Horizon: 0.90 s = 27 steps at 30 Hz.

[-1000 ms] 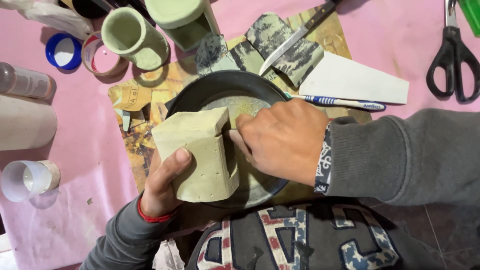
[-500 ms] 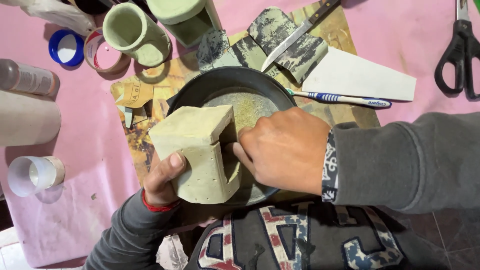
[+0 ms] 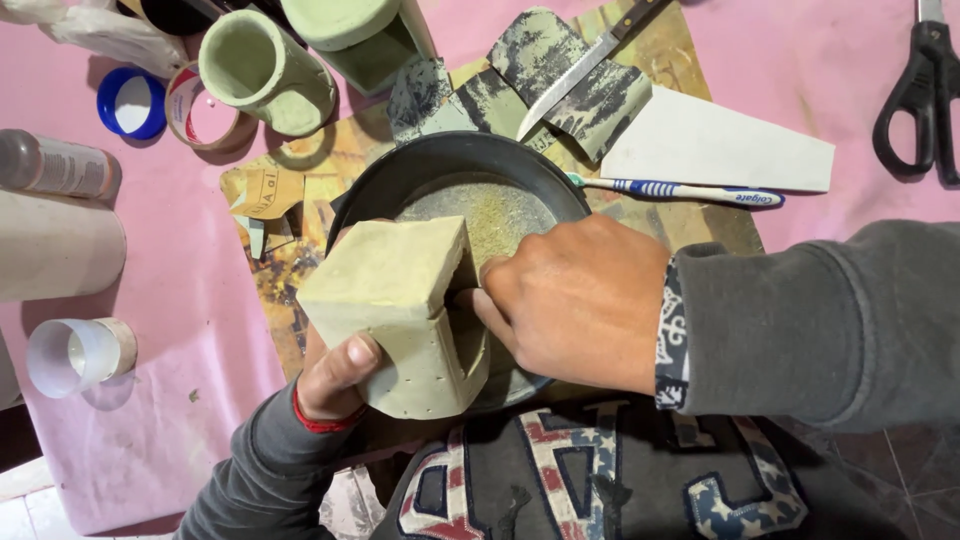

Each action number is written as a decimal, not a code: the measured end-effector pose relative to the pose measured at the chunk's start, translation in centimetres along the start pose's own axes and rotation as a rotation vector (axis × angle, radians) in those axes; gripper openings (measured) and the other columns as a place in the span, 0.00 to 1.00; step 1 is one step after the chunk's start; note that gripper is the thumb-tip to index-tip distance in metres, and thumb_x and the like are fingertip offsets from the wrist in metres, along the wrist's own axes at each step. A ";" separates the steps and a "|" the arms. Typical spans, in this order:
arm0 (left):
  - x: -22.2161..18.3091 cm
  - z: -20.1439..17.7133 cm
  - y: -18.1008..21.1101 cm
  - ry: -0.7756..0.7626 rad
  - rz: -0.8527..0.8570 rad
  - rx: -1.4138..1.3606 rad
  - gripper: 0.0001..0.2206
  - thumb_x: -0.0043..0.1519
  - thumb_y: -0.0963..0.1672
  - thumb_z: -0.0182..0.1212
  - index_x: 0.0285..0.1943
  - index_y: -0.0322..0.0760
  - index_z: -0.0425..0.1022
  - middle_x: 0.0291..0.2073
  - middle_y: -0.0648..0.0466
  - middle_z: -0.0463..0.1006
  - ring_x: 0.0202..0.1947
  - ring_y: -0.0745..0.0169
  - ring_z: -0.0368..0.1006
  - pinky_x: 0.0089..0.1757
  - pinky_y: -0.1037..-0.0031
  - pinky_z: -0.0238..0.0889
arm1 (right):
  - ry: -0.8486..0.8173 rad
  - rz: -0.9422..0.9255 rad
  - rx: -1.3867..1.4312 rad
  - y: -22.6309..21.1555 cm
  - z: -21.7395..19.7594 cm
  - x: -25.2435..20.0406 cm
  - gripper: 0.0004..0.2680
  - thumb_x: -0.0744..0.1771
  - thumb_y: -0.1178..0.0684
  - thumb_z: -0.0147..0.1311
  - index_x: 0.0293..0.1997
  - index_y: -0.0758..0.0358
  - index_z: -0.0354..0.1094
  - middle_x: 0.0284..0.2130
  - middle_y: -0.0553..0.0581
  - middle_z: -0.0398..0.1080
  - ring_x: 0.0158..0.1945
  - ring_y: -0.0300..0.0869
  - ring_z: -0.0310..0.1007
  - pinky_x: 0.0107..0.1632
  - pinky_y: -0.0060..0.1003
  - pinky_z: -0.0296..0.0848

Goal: Cleaning and refining the edges of a ceramic candle holder using a utility knife.

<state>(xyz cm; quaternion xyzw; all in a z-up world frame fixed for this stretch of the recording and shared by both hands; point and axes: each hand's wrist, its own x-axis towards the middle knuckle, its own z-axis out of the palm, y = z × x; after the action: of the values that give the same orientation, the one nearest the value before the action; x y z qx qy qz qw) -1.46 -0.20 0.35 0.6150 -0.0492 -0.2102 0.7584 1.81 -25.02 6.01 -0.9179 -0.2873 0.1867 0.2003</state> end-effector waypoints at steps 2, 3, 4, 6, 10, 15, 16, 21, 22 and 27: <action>0.1 -0.1 0.0 0.004 -0.017 -0.004 0.49 0.51 0.57 0.70 0.76 0.26 0.53 0.64 0.39 0.70 0.63 0.48 0.70 0.62 0.62 0.63 | 0.031 -0.035 -0.025 0.3 0.6 -0.2 0.15 0.68 0.43 0.48 0.27 0.62 0.72 0.18 0.63 0.72 0.19 0.56 0.74 0.26 0.52 0.73; 0.1 -0.2 0.0 0.011 -0.033 -0.008 0.49 0.51 0.57 0.70 0.76 0.26 0.52 0.64 0.39 0.70 0.63 0.48 0.70 0.62 0.61 0.63 | 0.061 -0.073 -0.052 0.4 0.9 -0.3 0.15 0.69 0.44 0.47 0.28 0.63 0.71 0.17 0.62 0.72 0.18 0.54 0.74 0.24 0.51 0.72; 0.1 -0.4 0.0 0.012 -0.028 -0.008 0.49 0.51 0.57 0.70 0.76 0.26 0.52 0.64 0.39 0.70 0.63 0.48 0.70 0.62 0.61 0.63 | 0.063 -0.075 -0.055 0.3 0.7 -0.5 0.15 0.69 0.44 0.47 0.28 0.63 0.71 0.17 0.62 0.72 0.18 0.54 0.74 0.24 0.51 0.72; -0.1 -0.9 -0.1 0.047 -0.012 0.002 0.48 0.53 0.56 0.71 0.76 0.26 0.54 0.64 0.39 0.70 0.62 0.47 0.70 0.61 0.61 0.64 | 0.044 -0.012 -0.120 0.1 0.4 -0.7 0.13 0.68 0.44 0.47 0.30 0.62 0.70 0.15 0.61 0.71 0.17 0.53 0.74 0.20 0.51 0.71; -0.8 -1.8 -1.5 0.103 -0.005 -0.032 0.46 0.52 0.55 0.69 0.76 0.24 0.55 0.62 0.38 0.71 0.60 0.46 0.71 0.59 0.60 0.65 | 0.076 -0.104 -0.079 0.0 -0.7 -1.0 0.13 0.68 0.43 0.48 0.29 0.61 0.70 0.13 0.60 0.70 0.17 0.54 0.73 0.19 0.51 0.69; -0.7 -1.7 -1.8 0.123 -0.046 -0.136 0.45 0.52 0.53 0.70 0.75 0.25 0.56 0.62 0.38 0.72 0.59 0.45 0.71 0.57 0.60 0.66 | 0.258 -0.124 -0.077 0.3 0.5 -0.6 0.12 0.67 0.44 0.51 0.28 0.60 0.70 0.14 0.61 0.70 0.17 0.54 0.73 0.19 0.51 0.69; -0.7 -1.6 -1.7 0.123 -0.046 -0.137 0.45 0.52 0.53 0.70 0.75 0.25 0.56 0.62 0.38 0.72 0.59 0.45 0.71 0.57 0.60 0.66 | 0.257 -0.124 -0.078 0.2 0.6 -0.4 0.12 0.67 0.44 0.51 0.28 0.60 0.70 0.14 0.61 0.70 0.17 0.54 0.73 0.19 0.51 0.69; -0.8 -1.1 -0.1 0.116 -0.041 -0.038 0.47 0.51 0.54 0.71 0.76 0.24 0.56 0.61 0.37 0.72 0.58 0.44 0.72 0.57 0.58 0.67 | 0.126 -0.096 -0.050 0.2 1.0 -0.1 0.14 0.67 0.42 0.50 0.28 0.60 0.72 0.17 0.61 0.72 0.19 0.55 0.74 0.23 0.52 0.71; -0.8 -1.2 0.0 0.120 -0.041 -0.039 0.47 0.51 0.54 0.71 0.76 0.24 0.56 0.61 0.37 0.72 0.58 0.44 0.72 0.57 0.58 0.67 | 0.123 -0.099 -0.050 0.0 0.6 -0.2 0.14 0.67 0.42 0.50 0.28 0.60 0.72 0.17 0.61 0.72 0.19 0.55 0.74 0.23 0.52 0.71; -0.2 -1.0 0.3 0.069 -0.032 0.013 0.49 0.51 0.56 0.72 0.76 0.24 0.55 0.62 0.38 0.72 0.60 0.46 0.72 0.59 0.59 0.65 | 0.084 -0.091 -0.042 0.0 0.5 0.1 0.13 0.68 0.43 0.48 0.31 0.61 0.72 0.16 0.61 0.72 0.18 0.54 0.74 0.22 0.51 0.71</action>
<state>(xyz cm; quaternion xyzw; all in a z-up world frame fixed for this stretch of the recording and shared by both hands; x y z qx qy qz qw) -1.17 0.85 0.43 0.6277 -0.0145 -0.2004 0.7521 1.67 -24.77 5.58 -0.9149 -0.3240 0.1328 0.2009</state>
